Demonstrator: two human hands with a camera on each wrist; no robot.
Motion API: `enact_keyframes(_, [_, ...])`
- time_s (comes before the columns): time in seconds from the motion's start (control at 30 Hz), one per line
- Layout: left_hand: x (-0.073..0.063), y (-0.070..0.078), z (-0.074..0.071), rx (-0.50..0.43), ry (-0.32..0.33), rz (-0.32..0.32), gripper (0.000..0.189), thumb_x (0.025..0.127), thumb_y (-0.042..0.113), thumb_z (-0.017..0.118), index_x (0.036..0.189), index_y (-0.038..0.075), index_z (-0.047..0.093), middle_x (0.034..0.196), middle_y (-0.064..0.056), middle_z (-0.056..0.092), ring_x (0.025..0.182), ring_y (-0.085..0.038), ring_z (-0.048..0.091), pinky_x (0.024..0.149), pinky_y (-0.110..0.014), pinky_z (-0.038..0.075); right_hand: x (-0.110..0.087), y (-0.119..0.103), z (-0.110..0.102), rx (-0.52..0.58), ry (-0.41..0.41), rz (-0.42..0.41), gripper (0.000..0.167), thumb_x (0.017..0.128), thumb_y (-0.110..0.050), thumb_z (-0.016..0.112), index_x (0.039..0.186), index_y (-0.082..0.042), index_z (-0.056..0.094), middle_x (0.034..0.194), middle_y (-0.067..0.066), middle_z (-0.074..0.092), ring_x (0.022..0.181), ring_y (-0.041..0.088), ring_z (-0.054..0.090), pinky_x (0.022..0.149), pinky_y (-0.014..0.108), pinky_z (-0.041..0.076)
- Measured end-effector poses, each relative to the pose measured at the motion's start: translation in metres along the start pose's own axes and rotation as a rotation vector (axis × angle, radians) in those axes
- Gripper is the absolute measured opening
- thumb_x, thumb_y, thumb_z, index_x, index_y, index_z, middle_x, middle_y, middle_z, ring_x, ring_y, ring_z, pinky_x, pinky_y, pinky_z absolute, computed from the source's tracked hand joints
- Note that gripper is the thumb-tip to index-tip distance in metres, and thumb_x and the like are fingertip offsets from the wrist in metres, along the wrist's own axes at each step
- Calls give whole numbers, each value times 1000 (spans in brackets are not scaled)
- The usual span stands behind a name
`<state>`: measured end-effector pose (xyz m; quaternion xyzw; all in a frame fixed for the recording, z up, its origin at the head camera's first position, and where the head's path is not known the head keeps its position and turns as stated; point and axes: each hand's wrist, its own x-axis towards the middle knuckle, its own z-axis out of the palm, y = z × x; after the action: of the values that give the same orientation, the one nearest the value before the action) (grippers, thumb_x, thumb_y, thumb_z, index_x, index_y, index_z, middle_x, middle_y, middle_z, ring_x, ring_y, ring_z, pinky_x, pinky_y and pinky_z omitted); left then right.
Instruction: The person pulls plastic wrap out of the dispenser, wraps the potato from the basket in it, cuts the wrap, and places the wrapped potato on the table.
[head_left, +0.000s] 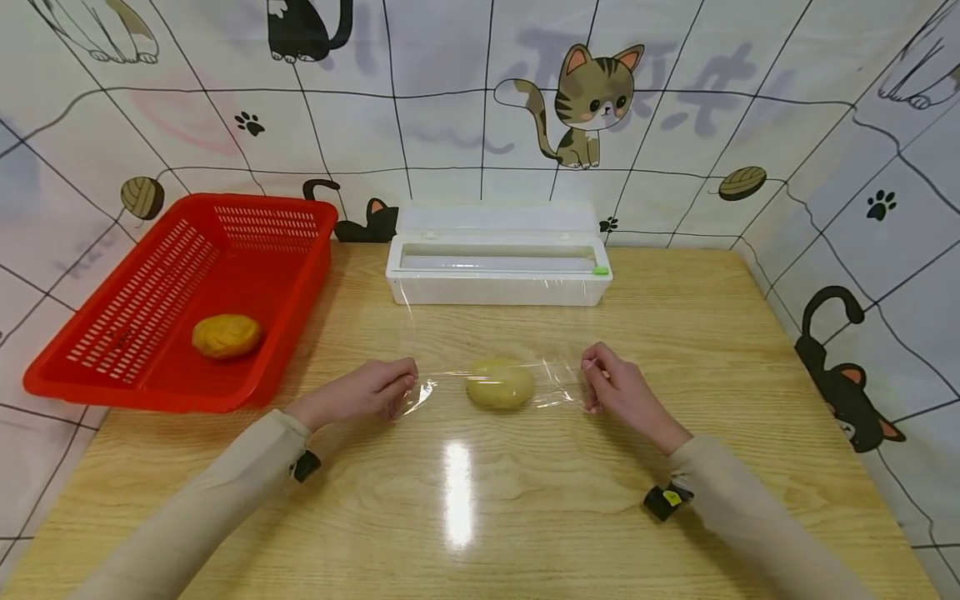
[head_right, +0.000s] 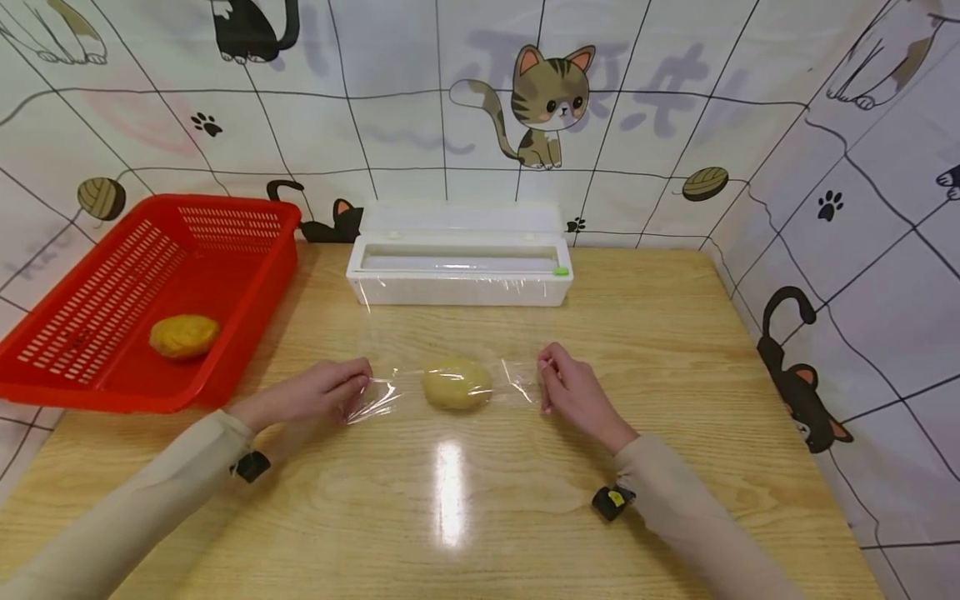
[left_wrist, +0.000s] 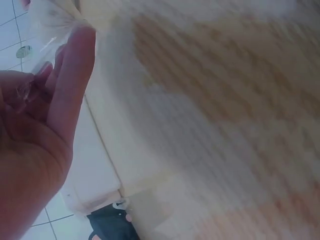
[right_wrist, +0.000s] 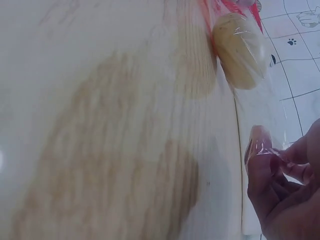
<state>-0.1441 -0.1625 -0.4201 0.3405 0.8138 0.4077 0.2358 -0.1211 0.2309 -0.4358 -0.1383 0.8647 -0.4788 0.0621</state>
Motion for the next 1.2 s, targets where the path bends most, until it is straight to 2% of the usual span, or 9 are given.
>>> enact_keyframes(0.17, [4, -6, 2, -3, 32, -13, 16, 103, 4, 41, 90, 2, 50, 60, -2, 56, 49, -15, 58, 49, -30, 52, 1, 2, 4, -47, 11, 14, 11, 103, -8, 43, 101, 0, 49, 63, 6, 54, 49, 18, 58, 45, 31, 49])
enact_keyframes(0.27, [9, -9, 4, 16, 57, -35, 14, 102, 4, 44, 89, 3, 50, 57, -2, 55, 46, -14, 57, 46, -30, 51, 2, 2, 7, -99, 39, -11, 2, 100, -1, 44, 101, 0, 44, 63, 6, 51, 46, 15, 56, 43, 29, 48])
enact_keyframes(0.43, [14, -12, 8, 73, 93, -104, 7, 100, 2, 49, 94, 5, 47, 52, 0, 53, 41, -14, 54, 42, -29, 49, 3, 0, 13, -257, 98, -72, 14, 93, 9, 46, 97, -3, 40, 67, 7, 46, 45, 12, 51, 44, 27, 44])
enact_keyframes(0.53, [15, -11, 10, 66, 126, -132, 9, 99, 2, 50, 93, 4, 44, 50, 0, 52, 38, -15, 52, 41, -29, 48, 3, -3, 15, -351, 122, -84, 20, 88, 13, 46, 93, -6, 45, 78, 10, 42, 52, 15, 49, 46, 28, 40])
enact_keyframes(0.67, [14, -11, 9, 22, 150, -124, 11, 99, 0, 50, 91, 4, 44, 50, -1, 51, 38, -15, 51, 41, -29, 46, 3, -5, 17, -411, 121, -82, 26, 83, 16, 46, 92, -8, 52, 87, 13, 40, 66, 23, 45, 49, 30, 37])
enact_keyframes(0.8, [12, -12, 4, -75, 124, -117, 9, 100, 3, 50, 94, 4, 44, 54, -5, 53, 42, -16, 53, 44, -30, 49, 3, -6, 16, -411, 103, -32, 25, 85, 14, 45, 93, -6, 58, 91, 14, 41, 70, 25, 44, 53, 32, 38])
enact_keyframes(0.97, [8, -12, -5, -215, 73, -117, 7, 102, 8, 47, 100, 2, 44, 60, -10, 57, 50, -24, 60, 50, -39, 54, 2, -7, 12, -375, 53, 43, 17, 91, 4, 49, 97, -3, 63, 93, 15, 40, 66, 21, 45, 55, 31, 40])
enact_keyframes(1.1, [6, -9, -9, -279, 15, -77, 8, 101, 4, 48, 102, 1, 41, 65, -12, 56, 55, -27, 61, 54, -44, 55, 1, -8, 11, -367, 30, 49, 14, 87, -1, 57, 99, -3, 63, 95, 16, 40, 63, 18, 43, 54, 30, 39])
enact_keyframes(1.2, [4, -7, -11, -286, -12, -32, 14, 98, -3, 49, 104, 0, 37, 68, -13, 55, 59, -27, 60, 57, -44, 55, 0, -8, 10, -379, 24, 51, 15, 84, 0, 58, 99, -1, 64, 98, 16, 41, 63, 17, 44, 53, 29, 39])
